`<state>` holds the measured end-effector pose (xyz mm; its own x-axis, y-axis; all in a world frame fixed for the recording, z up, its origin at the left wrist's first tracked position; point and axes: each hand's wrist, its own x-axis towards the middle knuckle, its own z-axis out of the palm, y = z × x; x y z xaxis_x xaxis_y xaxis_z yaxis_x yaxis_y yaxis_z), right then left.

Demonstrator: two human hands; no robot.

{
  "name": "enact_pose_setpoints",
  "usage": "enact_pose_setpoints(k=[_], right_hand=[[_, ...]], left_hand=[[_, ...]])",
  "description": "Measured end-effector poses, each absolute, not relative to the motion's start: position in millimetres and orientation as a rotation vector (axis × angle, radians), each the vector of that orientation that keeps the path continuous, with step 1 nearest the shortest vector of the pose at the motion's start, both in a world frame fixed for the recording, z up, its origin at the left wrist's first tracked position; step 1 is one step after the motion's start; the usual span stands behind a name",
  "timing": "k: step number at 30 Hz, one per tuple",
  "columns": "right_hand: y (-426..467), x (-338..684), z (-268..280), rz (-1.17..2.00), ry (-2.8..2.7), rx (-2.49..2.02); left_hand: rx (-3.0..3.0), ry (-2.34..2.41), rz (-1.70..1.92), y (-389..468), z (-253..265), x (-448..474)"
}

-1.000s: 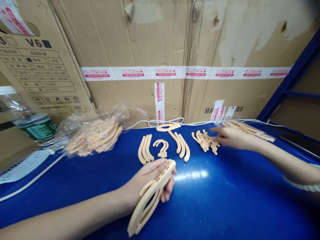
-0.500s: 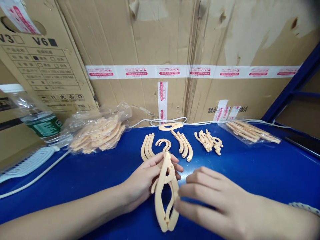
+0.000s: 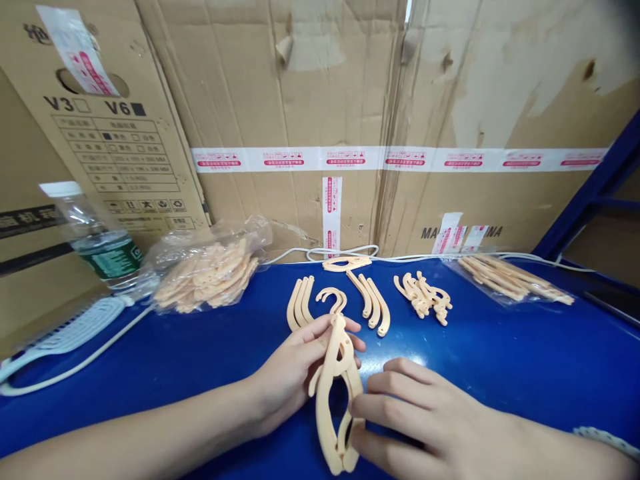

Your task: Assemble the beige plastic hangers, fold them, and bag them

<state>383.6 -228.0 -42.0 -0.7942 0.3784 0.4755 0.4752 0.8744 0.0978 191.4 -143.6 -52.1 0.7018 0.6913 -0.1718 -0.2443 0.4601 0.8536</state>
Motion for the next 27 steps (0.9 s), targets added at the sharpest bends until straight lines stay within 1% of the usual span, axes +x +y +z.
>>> enact_pose_setpoints(k=[9,18,24,27], right_hand=[[-225.8,387.0,-46.0,-0.259,-2.533,-0.703],[-226.3,388.2,-49.6,-0.270,-2.530,-0.724],[-225.6,388.6,-51.2,-0.322,-2.513,-0.755],[-224.9,389.2,-50.8,-0.298,-2.520,-0.774]], left_hand=[[0.858,0.517,0.602,-144.8,-49.2,188.7],[1.006,0.488,0.524,-144.6,-48.7,186.0],[1.013,0.492,0.532,-143.5,-50.2,186.4],[1.001,0.476,0.538,-143.4,-50.1,186.7]])
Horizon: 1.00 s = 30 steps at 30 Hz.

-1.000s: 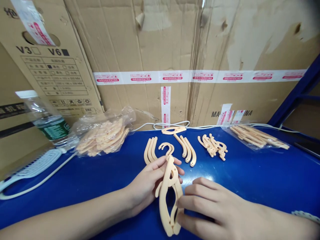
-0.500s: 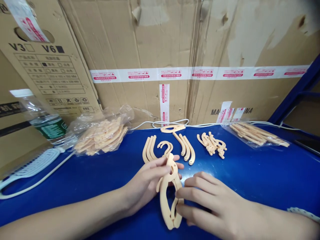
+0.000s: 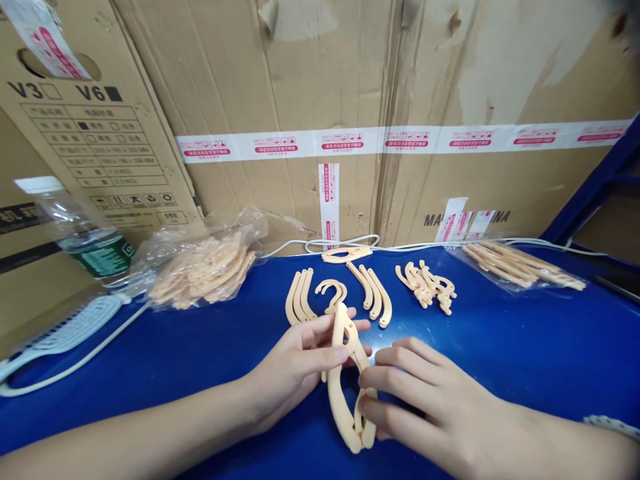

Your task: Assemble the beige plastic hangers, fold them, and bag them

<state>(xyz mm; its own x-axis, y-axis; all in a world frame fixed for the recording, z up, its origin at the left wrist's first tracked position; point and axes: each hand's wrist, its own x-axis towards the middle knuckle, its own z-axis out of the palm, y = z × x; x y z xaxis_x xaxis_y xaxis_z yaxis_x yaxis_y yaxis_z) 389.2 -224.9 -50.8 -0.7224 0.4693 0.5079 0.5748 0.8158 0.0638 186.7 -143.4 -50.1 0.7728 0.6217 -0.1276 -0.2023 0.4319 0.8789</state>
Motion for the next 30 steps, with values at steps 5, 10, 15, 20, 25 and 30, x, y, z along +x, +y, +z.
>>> enact_pose_setpoints(k=[5,10,15,20,25,30], right_hand=[[-226,390,-49,-0.299,-2.532,-0.775],[-225,389,-49,-0.406,-2.513,-0.773],[-224,392,-49,-0.513,-2.473,-0.776],[-224,393,-50,-0.541,-2.466,-0.792],[-223,392,-50,-0.552,-2.455,-0.801],[-222,393,-51,-0.442,-2.450,-0.871]], left_hand=[[1.004,0.487,0.551,-144,-51,187],[1.030,0.500,0.557,-146,-52,188],[1.152,0.506,0.547,-148,-54,190],[1.288,0.562,0.571,-149,-58,187],[1.317,0.598,0.610,-151,-60,186],[1.279,0.592,0.664,-152,-60,187]])
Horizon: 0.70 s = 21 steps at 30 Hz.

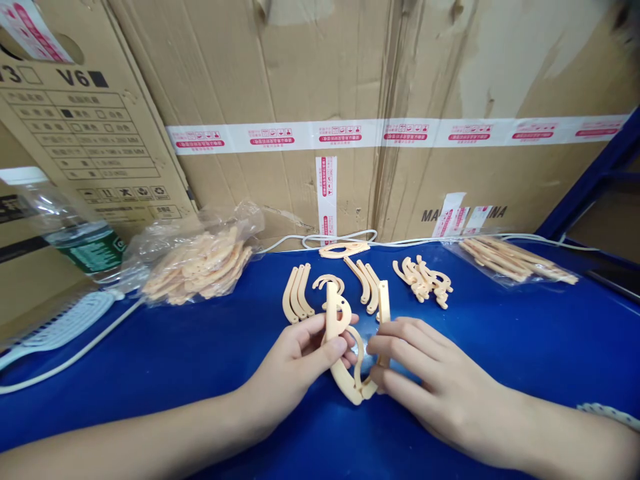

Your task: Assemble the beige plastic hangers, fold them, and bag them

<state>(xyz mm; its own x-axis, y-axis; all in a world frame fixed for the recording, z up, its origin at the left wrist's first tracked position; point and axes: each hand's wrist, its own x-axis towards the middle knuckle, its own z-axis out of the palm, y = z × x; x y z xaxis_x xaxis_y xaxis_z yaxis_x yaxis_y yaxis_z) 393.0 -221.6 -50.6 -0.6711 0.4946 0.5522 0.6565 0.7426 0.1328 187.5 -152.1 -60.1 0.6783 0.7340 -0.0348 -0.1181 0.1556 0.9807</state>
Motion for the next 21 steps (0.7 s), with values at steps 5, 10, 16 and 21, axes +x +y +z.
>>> enact_pose_setpoints(k=[5,10,16,21], right_hand=[[-220.3,394.1,-53.5,-0.340,-2.448,-0.950],[-220.6,394.1,-57.7,-0.295,-2.474,-1.098],[-221.1,393.0,-59.1,-0.367,-2.490,-1.174],[-218.9,395.8,-60.9,-0.444,-2.498,-1.218]], left_hand=[[1.270,0.593,0.721,-153.0,-59.4,188.7],[1.330,0.592,0.726,-153.3,-61.3,189.0],[1.390,0.601,0.751,-155.8,-60.7,188.4],[1.362,0.579,0.764,-158.0,-60.0,188.9]])
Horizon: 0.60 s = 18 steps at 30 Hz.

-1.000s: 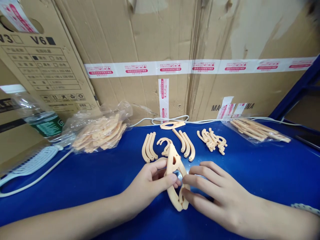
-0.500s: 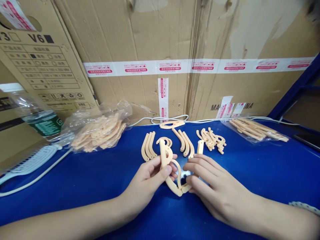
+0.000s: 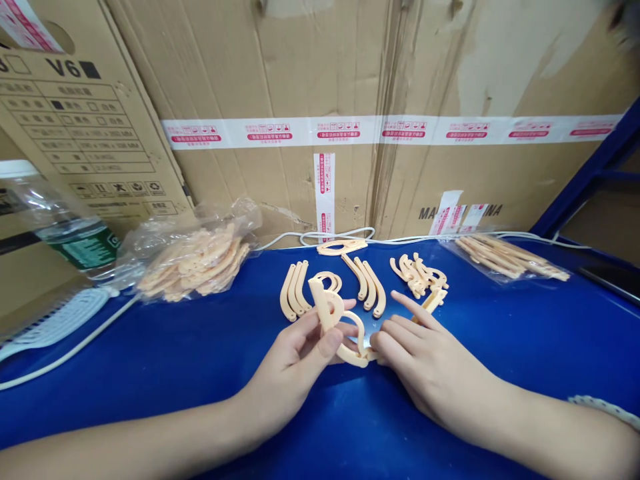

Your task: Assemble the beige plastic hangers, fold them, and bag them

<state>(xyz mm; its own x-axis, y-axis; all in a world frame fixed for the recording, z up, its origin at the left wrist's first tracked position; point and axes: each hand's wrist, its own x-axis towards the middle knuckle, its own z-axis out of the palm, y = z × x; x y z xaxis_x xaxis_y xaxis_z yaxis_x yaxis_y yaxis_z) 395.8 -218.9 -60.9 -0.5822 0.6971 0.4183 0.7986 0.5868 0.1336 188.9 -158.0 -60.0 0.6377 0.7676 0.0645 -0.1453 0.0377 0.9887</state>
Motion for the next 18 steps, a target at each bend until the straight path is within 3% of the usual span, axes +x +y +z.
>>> enact_pose_setpoints(k=[7,13,18], right_hand=[[-222,394,-62,-0.568,-2.476,-1.149],[-222,398,-44,-0.878,-2.384,-0.908],[-191,446,-32,-0.613,-2.264,-1.166]], left_hand=[[1.238,0.602,0.691,-156,-62,189],[1.166,0.622,0.735,-155,-61,188],[1.175,0.581,0.731,-156,-61,188]])
